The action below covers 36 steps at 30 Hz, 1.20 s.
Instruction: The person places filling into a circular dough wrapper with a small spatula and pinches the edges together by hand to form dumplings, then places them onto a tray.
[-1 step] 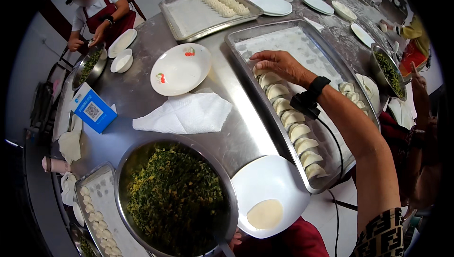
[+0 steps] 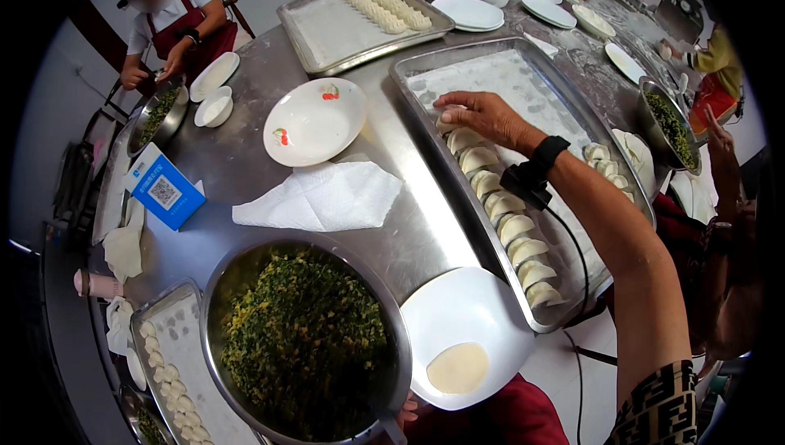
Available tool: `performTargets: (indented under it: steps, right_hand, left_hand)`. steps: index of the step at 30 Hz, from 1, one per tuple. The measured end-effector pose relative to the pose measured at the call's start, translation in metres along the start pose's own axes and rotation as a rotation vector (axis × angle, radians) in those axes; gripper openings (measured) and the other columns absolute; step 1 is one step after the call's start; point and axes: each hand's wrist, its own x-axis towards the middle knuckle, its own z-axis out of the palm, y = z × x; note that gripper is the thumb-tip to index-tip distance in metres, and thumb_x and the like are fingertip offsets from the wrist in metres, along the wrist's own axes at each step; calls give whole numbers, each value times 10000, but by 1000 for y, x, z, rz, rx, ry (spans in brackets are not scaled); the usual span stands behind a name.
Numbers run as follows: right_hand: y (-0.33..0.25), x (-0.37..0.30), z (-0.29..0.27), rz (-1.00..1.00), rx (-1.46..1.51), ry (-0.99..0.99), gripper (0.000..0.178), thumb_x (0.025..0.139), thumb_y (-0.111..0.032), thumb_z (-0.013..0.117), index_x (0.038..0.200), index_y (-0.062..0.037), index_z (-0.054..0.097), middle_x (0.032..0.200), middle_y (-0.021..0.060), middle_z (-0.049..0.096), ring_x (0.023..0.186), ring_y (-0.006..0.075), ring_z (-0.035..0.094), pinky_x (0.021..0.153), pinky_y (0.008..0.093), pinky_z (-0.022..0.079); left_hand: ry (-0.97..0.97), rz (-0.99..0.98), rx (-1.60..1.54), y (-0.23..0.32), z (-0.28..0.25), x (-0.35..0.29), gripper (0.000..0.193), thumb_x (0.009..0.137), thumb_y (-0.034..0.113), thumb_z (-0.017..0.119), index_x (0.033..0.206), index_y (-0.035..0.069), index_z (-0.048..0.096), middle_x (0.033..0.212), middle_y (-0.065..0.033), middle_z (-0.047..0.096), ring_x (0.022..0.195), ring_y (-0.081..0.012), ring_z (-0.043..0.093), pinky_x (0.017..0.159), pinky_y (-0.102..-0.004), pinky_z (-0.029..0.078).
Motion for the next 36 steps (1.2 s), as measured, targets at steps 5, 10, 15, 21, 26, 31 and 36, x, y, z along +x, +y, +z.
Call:
performTargets:
  steps: [5, 10, 15, 21, 26, 31, 36]
  right_hand:
    - [-31, -27, 21, -102, -723, -26, 829, 793, -696, 616, 1257, -9, 609, 1432, 209, 464, 1409, 446, 303, 1086, 555, 334]
    - [-35, -47, 48, -83, -1005, -40, 740, 859, -465, 609, 1382, 38, 463, 1508, 189, 357, 1452, 439, 204, 1139, 539, 241]
    - [-45, -71, 54, -174, -1048, -22, 665, 872, -379, 596, 1380, 30, 470, 1501, 186, 369, 1467, 410, 188, 1150, 536, 212]
    - [-54, -92, 62, -101, -938, 0, 820, 880, -606, 567, 1422, -7, 422, 1524, 191, 339, 1479, 402, 156, 1153, 562, 177]
    - [-89, -146, 56, -255, -801, -58, 700, 912, -522, 592, 1379, -14, 477, 1490, 195, 395, 1448, 422, 242, 1131, 571, 238]
    - [-126, -244, 82, -301, -623, -196, 563, 867, -326, 714, 1331, -59, 541, 1417, 164, 497, 1414, 396, 335, 1094, 539, 323]
    - [-110, -291, 125, -253, -516, 36, 292, 828, -154, 729, 1070, -12, 646, 1258, 181, 601, 1291, 407, 472, 1029, 485, 390]
  left_hand:
    - [61, -40, -145, -2, 8, 3, 270, 1037, 150, 427, 1008, -43, 613, 851, -112, 652, 651, -153, 598, 628, -276, 501]
    - [93, 110, -256, 3, 13, 7, 167, 977, -2, 469, 967, -59, 626, 888, -130, 693, 717, -152, 647, 679, -282, 539]
    - [70, 233, -165, -10, 9, 10, 168, 977, 14, 501, 998, -52, 655, 873, -103, 698, 669, -139, 632, 620, -252, 520]
    - [77, 36, -382, -6, 14, 11, 180, 985, 61, 544, 1056, -55, 662, 897, -95, 695, 679, -116, 619, 589, -240, 518]
    - [81, 147, -317, 2, 12, 14, 198, 985, 56, 534, 1070, -86, 643, 953, -138, 692, 721, -156, 648, 581, -268, 556]
    - [51, 87, -351, 2, 10, 18, 217, 990, 65, 526, 1096, -82, 645, 938, -164, 693, 711, -151, 659, 587, -259, 564]
    - [53, 70, -347, 9, 11, 19, 247, 992, 117, 551, 1098, -86, 646, 923, -149, 691, 709, -135, 653, 609, -251, 563]
